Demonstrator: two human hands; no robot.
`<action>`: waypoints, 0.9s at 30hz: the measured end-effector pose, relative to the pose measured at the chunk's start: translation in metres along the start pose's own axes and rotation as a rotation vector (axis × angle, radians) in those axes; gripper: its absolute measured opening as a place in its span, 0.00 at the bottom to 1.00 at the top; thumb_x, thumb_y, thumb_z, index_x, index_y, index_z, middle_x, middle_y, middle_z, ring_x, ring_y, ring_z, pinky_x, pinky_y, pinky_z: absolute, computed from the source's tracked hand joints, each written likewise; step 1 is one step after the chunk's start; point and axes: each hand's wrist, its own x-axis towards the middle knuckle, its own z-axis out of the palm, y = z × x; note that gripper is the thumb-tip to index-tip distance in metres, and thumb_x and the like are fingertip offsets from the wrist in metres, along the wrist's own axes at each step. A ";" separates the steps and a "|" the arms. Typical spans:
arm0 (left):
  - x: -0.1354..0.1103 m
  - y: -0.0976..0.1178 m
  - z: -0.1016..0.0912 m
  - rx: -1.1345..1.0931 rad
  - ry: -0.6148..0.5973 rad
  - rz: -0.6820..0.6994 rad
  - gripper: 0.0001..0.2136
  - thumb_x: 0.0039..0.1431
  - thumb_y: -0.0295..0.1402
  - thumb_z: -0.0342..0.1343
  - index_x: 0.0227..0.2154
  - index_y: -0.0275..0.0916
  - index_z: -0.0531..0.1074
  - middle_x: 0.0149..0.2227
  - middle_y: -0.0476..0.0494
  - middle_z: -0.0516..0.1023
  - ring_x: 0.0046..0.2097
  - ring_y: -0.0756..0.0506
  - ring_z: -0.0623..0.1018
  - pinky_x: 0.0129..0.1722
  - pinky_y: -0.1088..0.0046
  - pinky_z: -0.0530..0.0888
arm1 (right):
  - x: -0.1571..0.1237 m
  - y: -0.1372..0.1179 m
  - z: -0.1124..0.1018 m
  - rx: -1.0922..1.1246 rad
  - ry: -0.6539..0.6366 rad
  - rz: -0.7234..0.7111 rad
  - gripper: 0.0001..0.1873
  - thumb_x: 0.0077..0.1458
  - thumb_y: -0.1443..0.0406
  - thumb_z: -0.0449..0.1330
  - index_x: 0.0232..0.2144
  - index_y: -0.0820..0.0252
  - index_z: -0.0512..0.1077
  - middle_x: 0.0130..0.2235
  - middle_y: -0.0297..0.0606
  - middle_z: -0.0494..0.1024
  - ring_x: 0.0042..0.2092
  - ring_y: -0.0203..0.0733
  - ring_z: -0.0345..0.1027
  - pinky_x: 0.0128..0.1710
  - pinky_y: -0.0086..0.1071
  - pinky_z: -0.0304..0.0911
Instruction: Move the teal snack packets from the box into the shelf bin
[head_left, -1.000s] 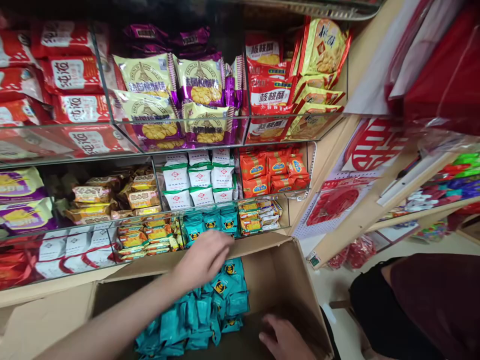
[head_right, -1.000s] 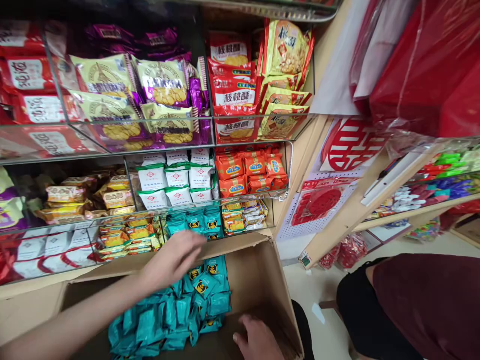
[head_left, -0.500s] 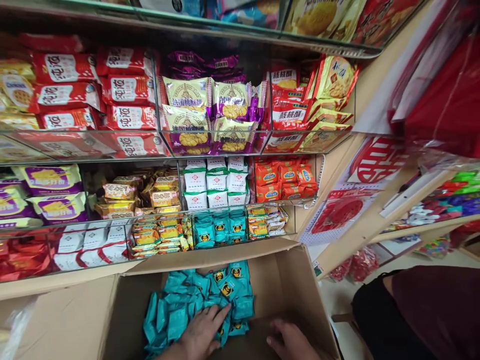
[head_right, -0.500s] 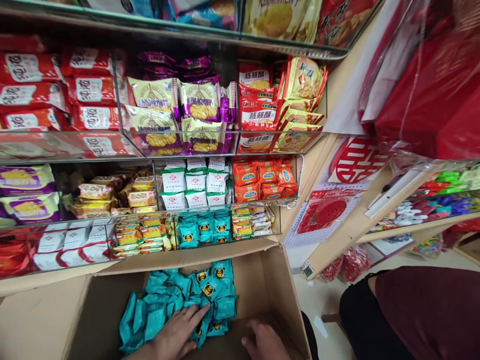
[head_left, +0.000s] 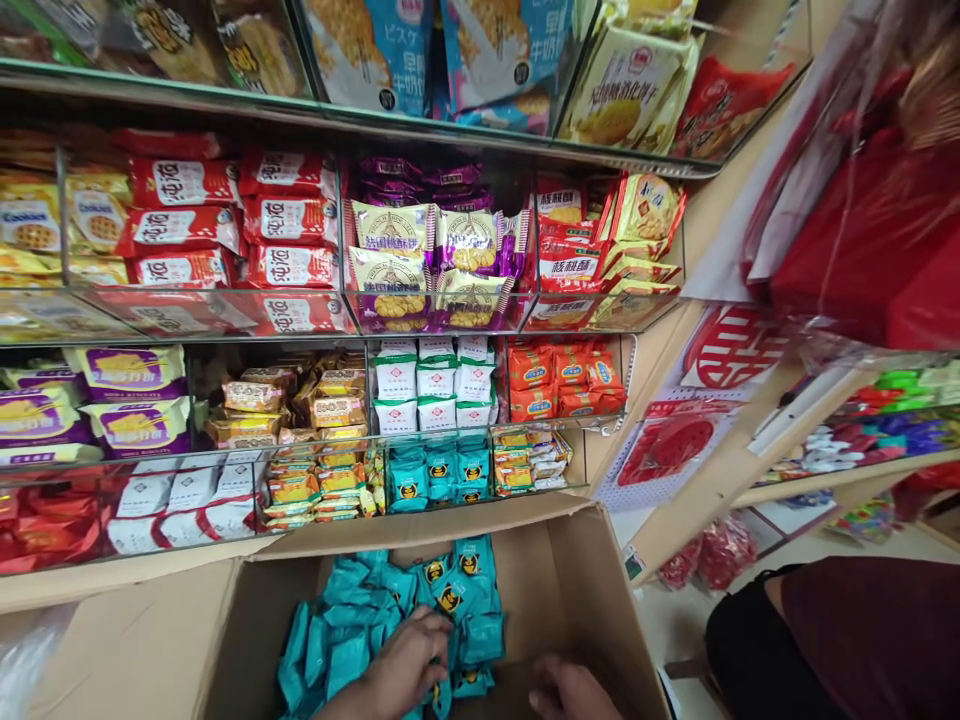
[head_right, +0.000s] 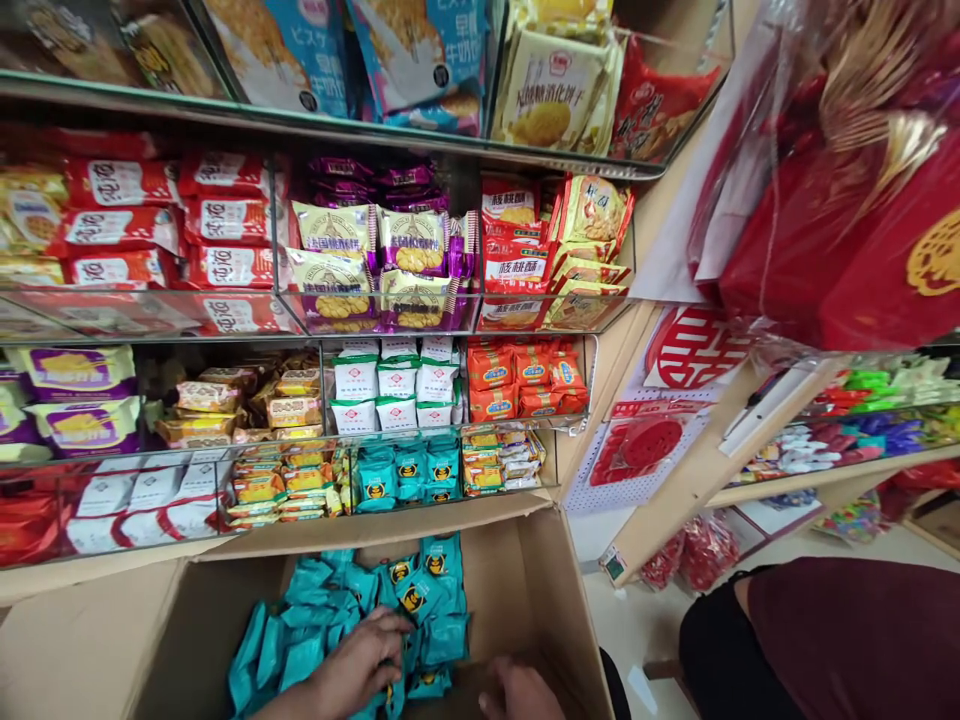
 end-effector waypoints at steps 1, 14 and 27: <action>0.000 0.008 -0.003 -0.009 0.059 0.050 0.02 0.46 0.28 0.54 0.22 0.39 0.71 0.40 0.46 0.72 0.45 0.44 0.67 0.44 0.69 0.61 | -0.001 -0.006 -0.002 0.045 0.043 -0.036 0.15 0.47 0.65 0.52 0.39 0.64 0.69 0.39 0.46 0.74 0.42 0.45 0.66 0.42 0.32 0.58; 0.029 0.121 0.000 -0.852 0.607 -0.202 0.15 0.46 0.44 0.53 0.18 0.38 0.58 0.18 0.56 0.56 0.22 0.54 0.57 0.23 0.81 0.59 | -0.001 -0.079 -0.013 0.875 0.622 -0.084 0.14 0.51 0.55 0.49 0.27 0.60 0.62 0.24 0.30 0.64 0.26 0.33 0.58 0.25 0.25 0.57; 0.031 0.119 0.006 -0.890 0.670 -0.235 0.17 0.47 0.49 0.50 0.18 0.39 0.59 0.20 0.54 0.59 0.25 0.52 0.61 0.25 0.79 0.62 | 0.006 -0.077 -0.008 1.024 0.800 0.016 0.18 0.53 0.53 0.47 0.19 0.57 0.53 0.20 0.26 0.53 0.23 0.32 0.49 0.22 0.23 0.53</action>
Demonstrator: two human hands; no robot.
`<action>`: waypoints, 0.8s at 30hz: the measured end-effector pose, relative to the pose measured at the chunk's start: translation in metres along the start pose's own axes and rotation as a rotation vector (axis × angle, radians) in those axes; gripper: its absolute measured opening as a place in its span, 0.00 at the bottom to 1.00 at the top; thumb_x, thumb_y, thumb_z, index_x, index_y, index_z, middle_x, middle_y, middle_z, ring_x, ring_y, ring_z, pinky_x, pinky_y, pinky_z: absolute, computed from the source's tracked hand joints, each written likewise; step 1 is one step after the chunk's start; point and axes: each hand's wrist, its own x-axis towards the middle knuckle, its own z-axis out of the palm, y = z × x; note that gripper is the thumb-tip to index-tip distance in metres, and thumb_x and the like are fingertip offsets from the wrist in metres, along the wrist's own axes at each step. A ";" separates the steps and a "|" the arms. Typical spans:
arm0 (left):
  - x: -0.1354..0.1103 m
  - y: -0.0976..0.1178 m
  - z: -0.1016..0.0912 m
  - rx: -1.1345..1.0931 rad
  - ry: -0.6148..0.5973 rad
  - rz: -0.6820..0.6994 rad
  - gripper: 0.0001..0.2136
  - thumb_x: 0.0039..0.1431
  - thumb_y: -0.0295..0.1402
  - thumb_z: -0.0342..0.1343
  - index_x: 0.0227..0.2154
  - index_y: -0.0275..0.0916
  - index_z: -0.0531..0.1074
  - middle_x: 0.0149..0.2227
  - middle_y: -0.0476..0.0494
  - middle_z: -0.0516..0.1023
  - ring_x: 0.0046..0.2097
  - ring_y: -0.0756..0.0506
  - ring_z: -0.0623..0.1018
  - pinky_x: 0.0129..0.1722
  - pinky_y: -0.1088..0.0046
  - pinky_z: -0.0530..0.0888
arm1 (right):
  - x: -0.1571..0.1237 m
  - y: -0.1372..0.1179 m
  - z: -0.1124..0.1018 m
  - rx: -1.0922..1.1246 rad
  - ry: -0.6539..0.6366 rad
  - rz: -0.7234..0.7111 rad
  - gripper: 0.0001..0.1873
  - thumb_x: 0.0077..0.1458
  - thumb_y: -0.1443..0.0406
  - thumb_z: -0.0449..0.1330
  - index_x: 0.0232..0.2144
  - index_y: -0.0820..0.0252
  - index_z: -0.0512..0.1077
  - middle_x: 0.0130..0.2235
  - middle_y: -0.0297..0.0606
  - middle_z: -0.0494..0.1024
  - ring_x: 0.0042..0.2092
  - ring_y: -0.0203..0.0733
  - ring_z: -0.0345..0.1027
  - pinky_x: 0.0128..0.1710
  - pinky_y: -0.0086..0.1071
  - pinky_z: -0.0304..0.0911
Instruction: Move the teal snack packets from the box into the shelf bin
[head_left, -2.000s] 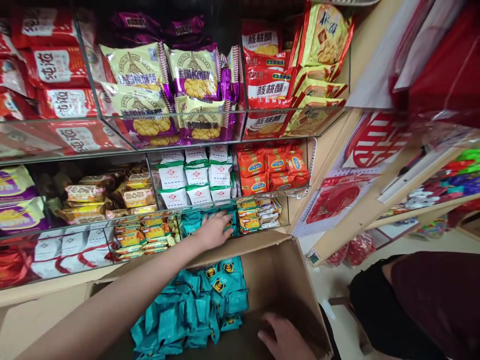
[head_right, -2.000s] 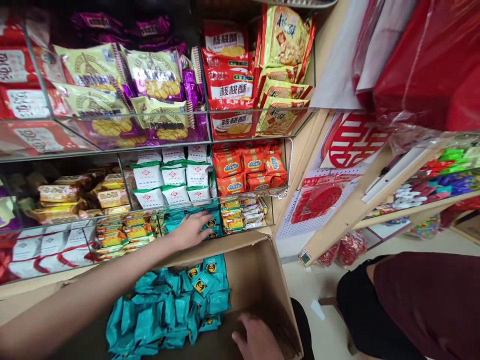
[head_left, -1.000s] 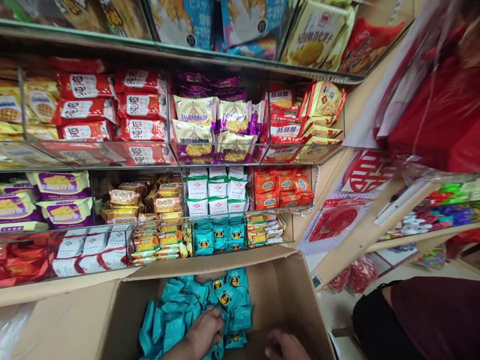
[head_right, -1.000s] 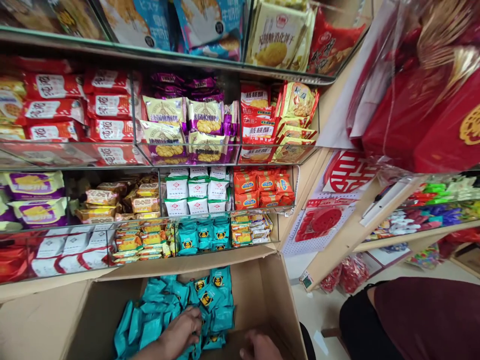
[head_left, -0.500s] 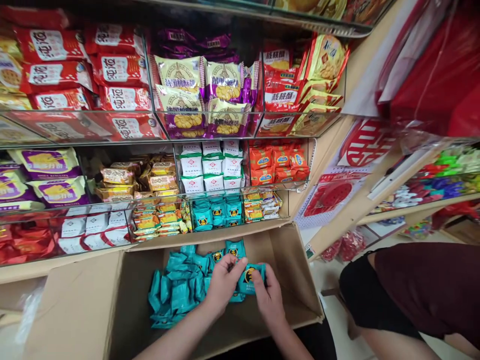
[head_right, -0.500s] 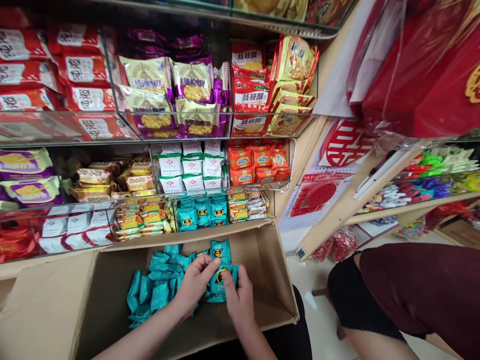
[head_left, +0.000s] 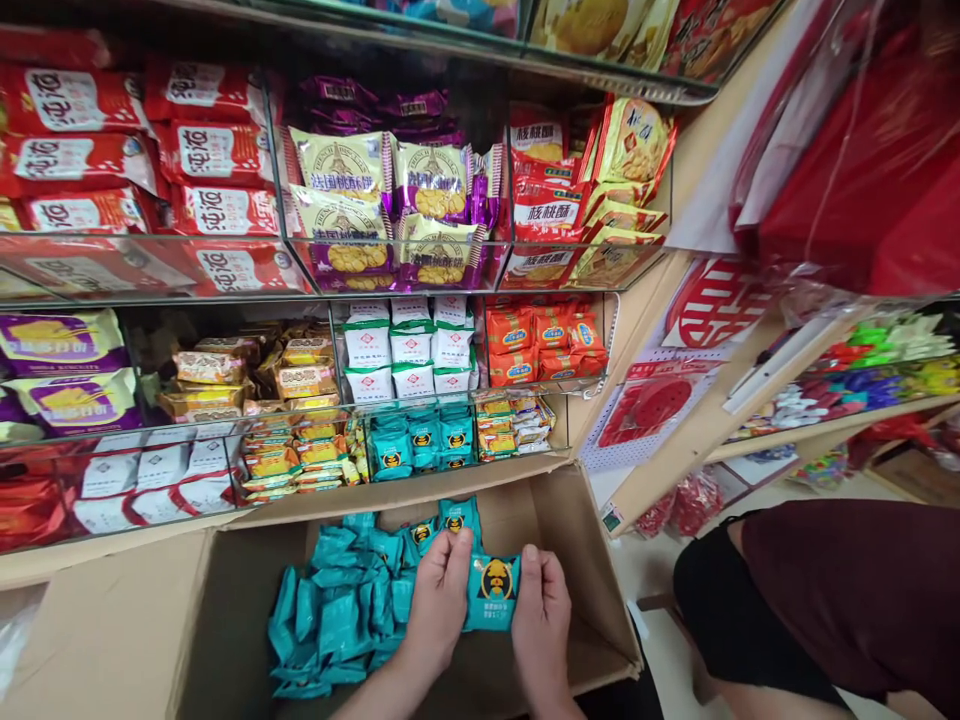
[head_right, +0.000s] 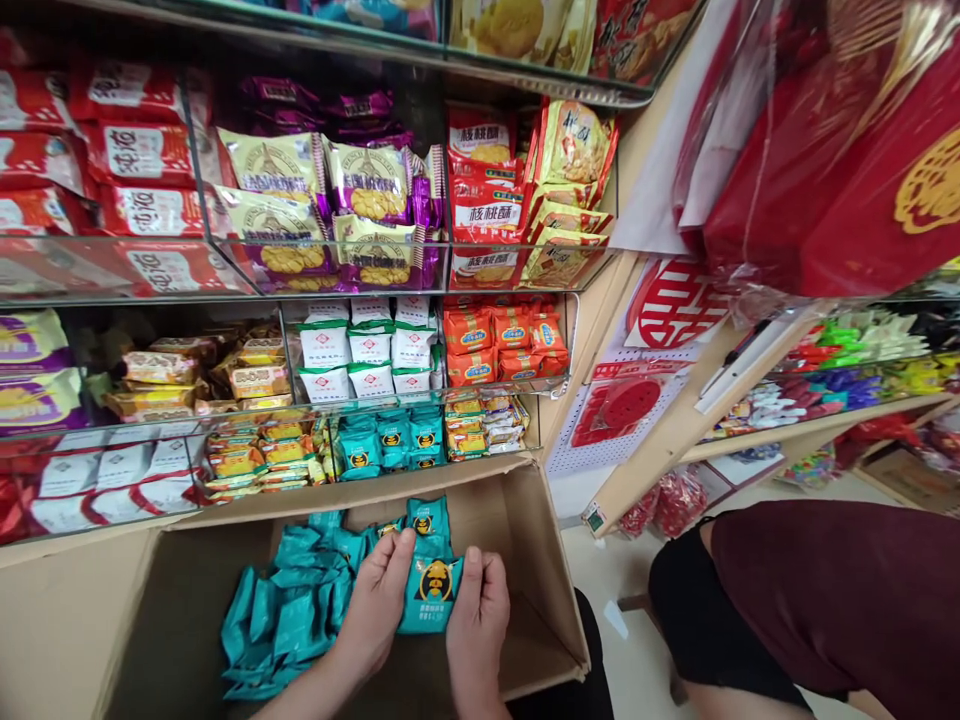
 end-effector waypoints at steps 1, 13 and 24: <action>0.000 0.000 -0.001 -0.005 0.004 -0.007 0.18 0.47 0.49 0.50 0.18 0.39 0.59 0.19 0.54 0.59 0.24 0.52 0.61 0.25 0.79 0.62 | 0.000 0.001 0.001 0.003 -0.001 0.004 0.18 0.53 0.53 0.47 0.20 0.57 0.53 0.20 0.26 0.53 0.23 0.32 0.49 0.22 0.23 0.52; -0.025 0.007 -0.012 -0.297 -0.144 -0.325 0.15 0.41 0.40 0.60 0.31 0.38 0.67 0.31 0.46 0.74 0.32 0.49 0.73 0.32 0.74 0.69 | -0.004 -0.002 0.003 0.110 -0.017 0.117 0.15 0.51 0.53 0.50 0.25 0.58 0.60 0.23 0.27 0.60 0.25 0.32 0.55 0.24 0.23 0.57; -0.018 0.026 -0.023 -0.165 -0.188 -0.152 0.14 0.46 0.37 0.57 0.35 0.38 0.63 0.37 0.44 0.74 0.36 0.49 0.73 0.32 0.76 0.70 | 0.000 -0.015 -0.005 0.081 -0.417 0.086 0.13 0.46 0.57 0.58 0.31 0.61 0.67 0.28 0.34 0.70 0.30 0.37 0.64 0.29 0.28 0.62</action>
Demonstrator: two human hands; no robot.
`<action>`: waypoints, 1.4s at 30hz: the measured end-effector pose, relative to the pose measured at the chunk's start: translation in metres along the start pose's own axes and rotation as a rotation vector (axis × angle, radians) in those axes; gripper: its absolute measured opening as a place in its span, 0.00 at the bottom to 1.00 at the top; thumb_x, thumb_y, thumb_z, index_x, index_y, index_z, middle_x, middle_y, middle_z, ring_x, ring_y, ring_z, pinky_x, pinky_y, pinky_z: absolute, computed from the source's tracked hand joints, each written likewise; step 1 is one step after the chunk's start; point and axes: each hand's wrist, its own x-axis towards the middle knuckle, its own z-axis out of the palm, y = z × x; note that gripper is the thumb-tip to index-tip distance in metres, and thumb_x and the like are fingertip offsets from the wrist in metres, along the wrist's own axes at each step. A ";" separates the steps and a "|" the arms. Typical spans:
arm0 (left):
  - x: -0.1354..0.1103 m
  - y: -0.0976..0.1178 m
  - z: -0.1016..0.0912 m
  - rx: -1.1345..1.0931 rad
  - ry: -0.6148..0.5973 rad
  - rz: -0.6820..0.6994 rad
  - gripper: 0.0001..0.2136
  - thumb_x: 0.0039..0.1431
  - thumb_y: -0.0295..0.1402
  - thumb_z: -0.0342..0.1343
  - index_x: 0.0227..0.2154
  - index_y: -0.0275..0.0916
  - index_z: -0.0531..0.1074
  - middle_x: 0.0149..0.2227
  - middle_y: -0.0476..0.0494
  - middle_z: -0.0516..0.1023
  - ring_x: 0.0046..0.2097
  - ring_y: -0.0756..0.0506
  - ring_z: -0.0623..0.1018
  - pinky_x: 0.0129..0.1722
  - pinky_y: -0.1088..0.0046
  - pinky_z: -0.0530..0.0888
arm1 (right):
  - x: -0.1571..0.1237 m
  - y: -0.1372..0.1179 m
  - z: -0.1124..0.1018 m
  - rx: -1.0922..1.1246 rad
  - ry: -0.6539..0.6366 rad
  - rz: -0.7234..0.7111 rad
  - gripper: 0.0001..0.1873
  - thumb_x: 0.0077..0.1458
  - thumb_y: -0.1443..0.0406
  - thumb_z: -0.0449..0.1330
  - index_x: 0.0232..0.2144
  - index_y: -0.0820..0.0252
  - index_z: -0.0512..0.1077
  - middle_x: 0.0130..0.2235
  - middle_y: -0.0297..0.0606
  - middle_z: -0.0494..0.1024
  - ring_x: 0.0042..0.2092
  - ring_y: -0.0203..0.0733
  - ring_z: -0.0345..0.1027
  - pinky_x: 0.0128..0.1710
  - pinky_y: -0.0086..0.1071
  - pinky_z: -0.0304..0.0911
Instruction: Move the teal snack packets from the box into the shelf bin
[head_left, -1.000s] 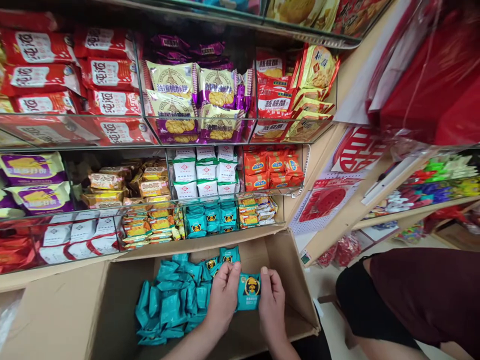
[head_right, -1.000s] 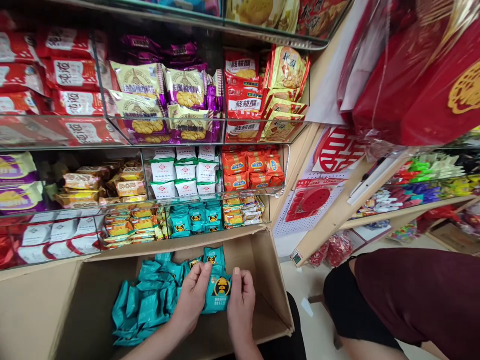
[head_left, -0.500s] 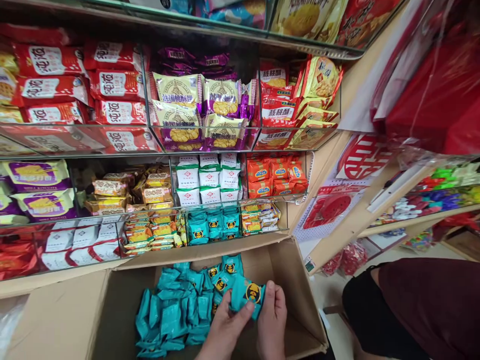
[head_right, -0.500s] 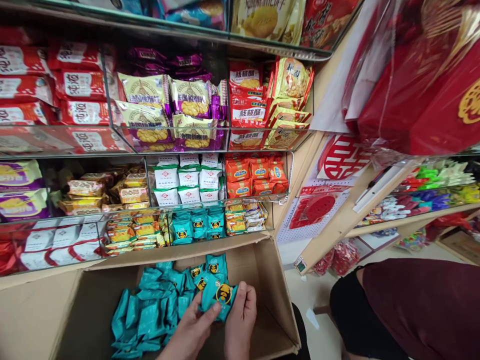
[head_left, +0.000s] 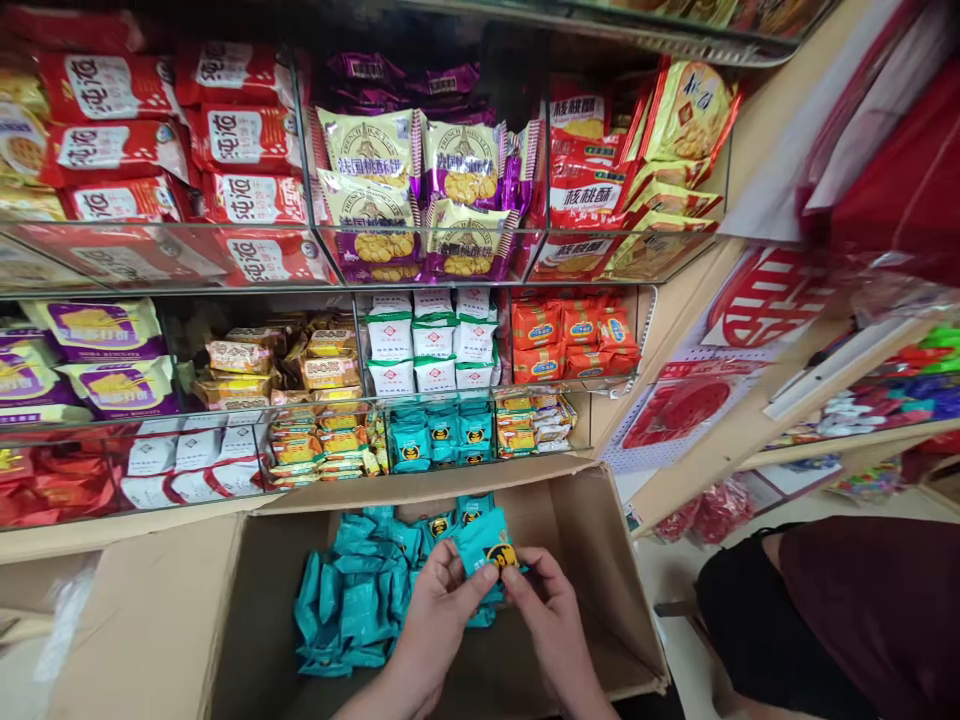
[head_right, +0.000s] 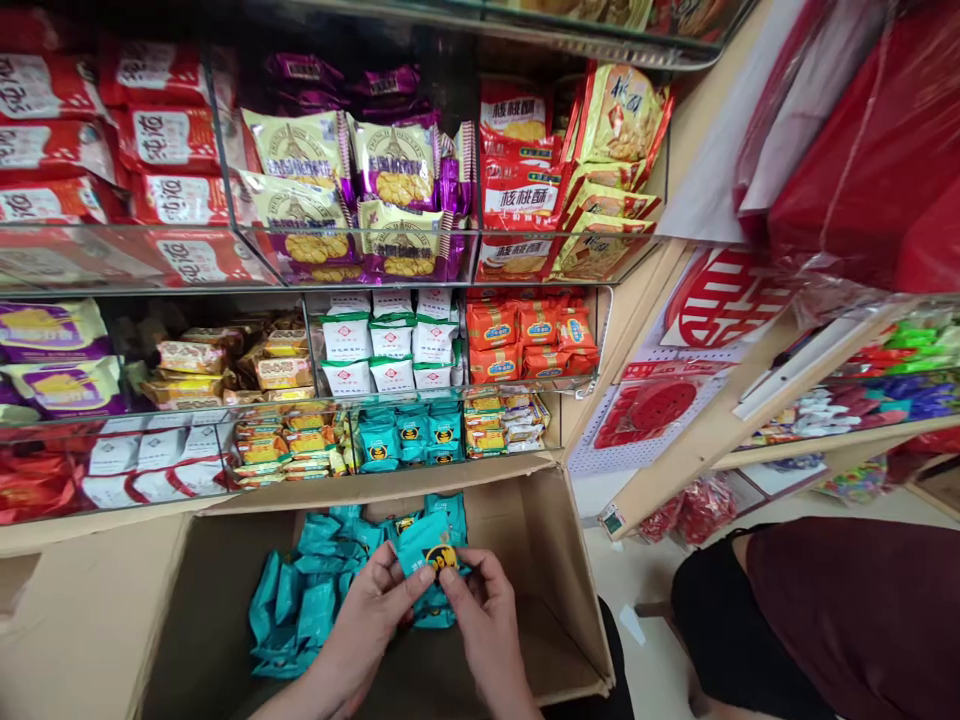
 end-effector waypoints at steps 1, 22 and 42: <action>0.001 0.010 -0.004 0.076 -0.025 0.081 0.13 0.47 0.37 0.56 0.35 0.38 0.64 0.37 0.44 0.74 0.38 0.48 0.73 0.35 0.74 0.70 | 0.000 0.002 -0.005 -0.039 -0.034 -0.008 0.12 0.47 0.57 0.56 0.29 0.61 0.67 0.26 0.33 0.69 0.28 0.35 0.62 0.28 0.27 0.60; 0.200 0.059 -0.063 1.798 -0.311 0.248 0.16 0.43 0.36 0.57 0.38 0.43 0.71 0.40 0.46 0.74 0.41 0.45 0.73 0.36 0.76 0.68 | -0.003 0.068 -0.057 -0.739 -0.260 0.032 0.13 0.52 0.58 0.47 0.26 0.59 0.66 0.26 0.36 0.71 0.28 0.38 0.65 0.28 0.26 0.57; 0.190 0.059 -0.047 2.015 -0.378 0.236 0.08 0.48 0.29 0.52 0.33 0.34 0.72 0.40 0.36 0.73 0.47 0.39 0.67 0.44 0.65 0.64 | 0.005 0.073 -0.061 -0.734 -0.349 0.192 0.11 0.49 0.60 0.49 0.27 0.61 0.67 0.25 0.37 0.71 0.29 0.38 0.64 0.28 0.25 0.57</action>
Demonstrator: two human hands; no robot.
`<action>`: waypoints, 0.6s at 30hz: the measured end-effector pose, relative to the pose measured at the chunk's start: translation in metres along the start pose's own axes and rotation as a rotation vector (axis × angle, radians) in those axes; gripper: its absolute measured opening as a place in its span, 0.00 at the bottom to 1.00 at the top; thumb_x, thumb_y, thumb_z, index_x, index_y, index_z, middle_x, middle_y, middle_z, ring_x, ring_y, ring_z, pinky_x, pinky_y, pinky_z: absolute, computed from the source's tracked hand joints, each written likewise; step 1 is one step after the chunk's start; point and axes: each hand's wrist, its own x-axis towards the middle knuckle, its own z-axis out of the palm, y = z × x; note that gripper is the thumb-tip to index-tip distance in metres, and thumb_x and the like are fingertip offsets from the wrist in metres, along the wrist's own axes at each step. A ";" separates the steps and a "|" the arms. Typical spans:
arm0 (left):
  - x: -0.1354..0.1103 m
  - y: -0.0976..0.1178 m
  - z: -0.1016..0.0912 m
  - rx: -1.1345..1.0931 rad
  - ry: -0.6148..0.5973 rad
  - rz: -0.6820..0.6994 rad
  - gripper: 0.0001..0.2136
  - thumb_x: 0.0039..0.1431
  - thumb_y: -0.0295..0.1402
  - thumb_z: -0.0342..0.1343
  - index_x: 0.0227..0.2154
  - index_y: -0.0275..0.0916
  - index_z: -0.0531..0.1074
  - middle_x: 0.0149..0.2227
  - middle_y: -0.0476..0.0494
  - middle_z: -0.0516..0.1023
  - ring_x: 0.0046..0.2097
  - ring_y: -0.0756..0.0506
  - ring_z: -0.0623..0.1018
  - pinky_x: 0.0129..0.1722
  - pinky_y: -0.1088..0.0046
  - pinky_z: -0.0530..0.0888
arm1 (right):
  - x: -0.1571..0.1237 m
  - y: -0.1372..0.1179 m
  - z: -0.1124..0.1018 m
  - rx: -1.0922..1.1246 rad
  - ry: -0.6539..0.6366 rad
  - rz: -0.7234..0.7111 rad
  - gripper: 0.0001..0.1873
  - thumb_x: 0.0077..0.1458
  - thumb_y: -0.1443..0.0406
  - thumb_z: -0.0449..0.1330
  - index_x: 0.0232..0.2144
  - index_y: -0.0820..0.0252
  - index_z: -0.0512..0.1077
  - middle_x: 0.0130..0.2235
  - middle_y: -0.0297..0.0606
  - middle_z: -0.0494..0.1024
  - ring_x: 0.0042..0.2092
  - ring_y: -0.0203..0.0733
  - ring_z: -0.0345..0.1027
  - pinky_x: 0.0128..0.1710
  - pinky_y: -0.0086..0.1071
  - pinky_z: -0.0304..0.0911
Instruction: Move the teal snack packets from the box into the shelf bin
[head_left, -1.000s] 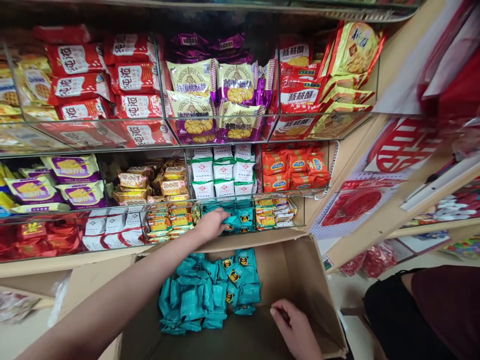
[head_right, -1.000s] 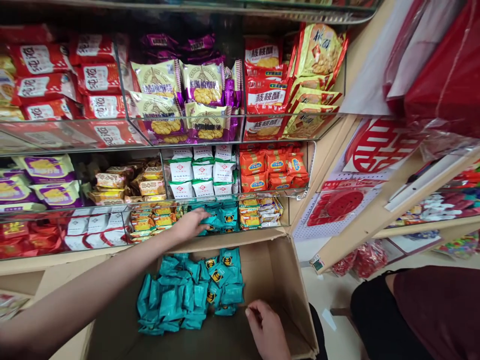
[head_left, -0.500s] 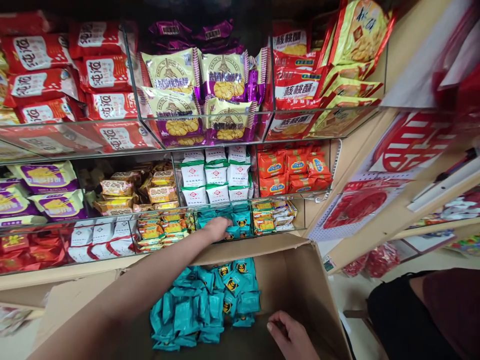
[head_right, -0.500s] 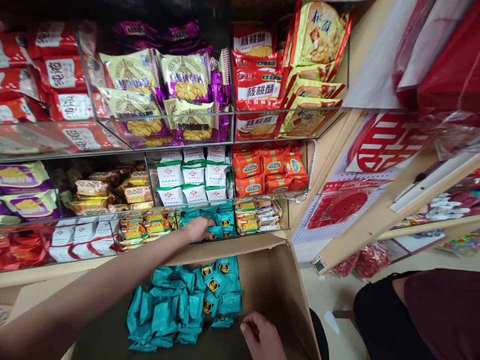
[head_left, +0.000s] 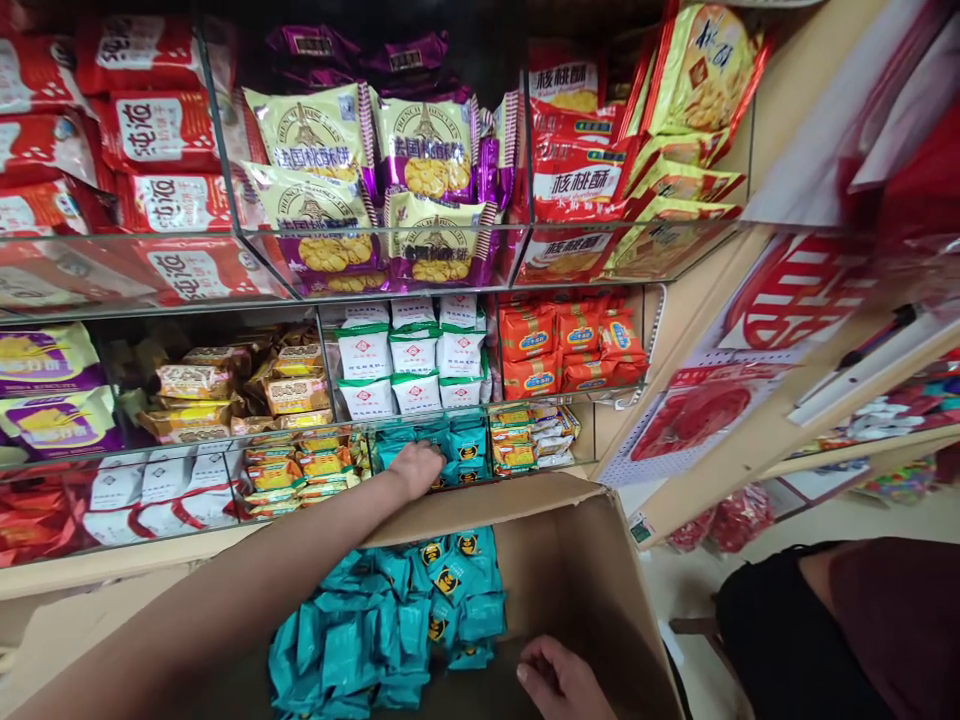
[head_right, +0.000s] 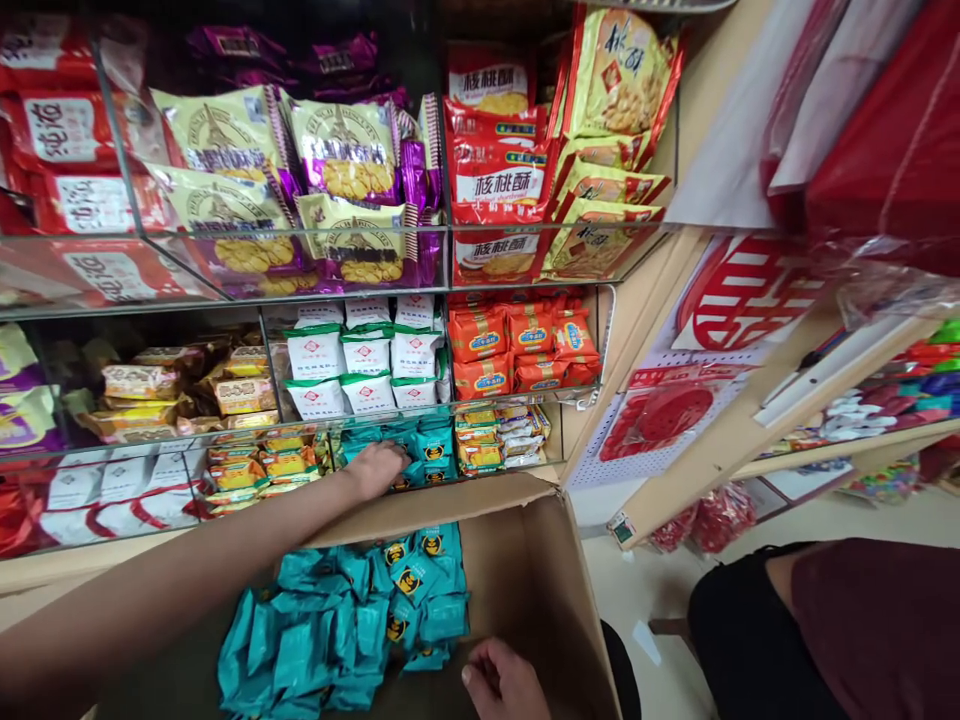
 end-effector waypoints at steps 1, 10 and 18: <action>0.000 0.000 -0.001 0.003 -0.008 0.000 0.08 0.48 0.29 0.52 0.32 0.34 0.72 0.39 0.35 0.73 0.47 0.39 0.68 0.44 0.65 0.64 | 0.000 -0.001 0.000 -0.001 0.007 0.005 0.11 0.48 0.61 0.49 0.27 0.61 0.67 0.25 0.37 0.71 0.29 0.38 0.64 0.28 0.25 0.57; 0.012 -0.003 0.008 0.008 -0.079 -0.050 0.09 0.48 0.31 0.53 0.32 0.34 0.73 0.38 0.36 0.74 0.43 0.41 0.72 0.40 0.68 0.67 | -0.002 -0.006 -0.003 0.034 -0.002 0.014 0.09 0.48 0.62 0.50 0.27 0.60 0.67 0.27 0.37 0.73 0.30 0.38 0.66 0.30 0.26 0.58; 0.003 -0.008 0.004 -0.028 -0.111 -0.081 0.11 0.51 0.34 0.53 0.36 0.33 0.69 0.41 0.40 0.72 0.43 0.45 0.71 0.41 0.63 0.67 | -0.006 -0.013 -0.007 0.062 0.024 -0.001 0.10 0.49 0.62 0.50 0.28 0.61 0.68 0.28 0.37 0.72 0.32 0.39 0.65 0.32 0.27 0.58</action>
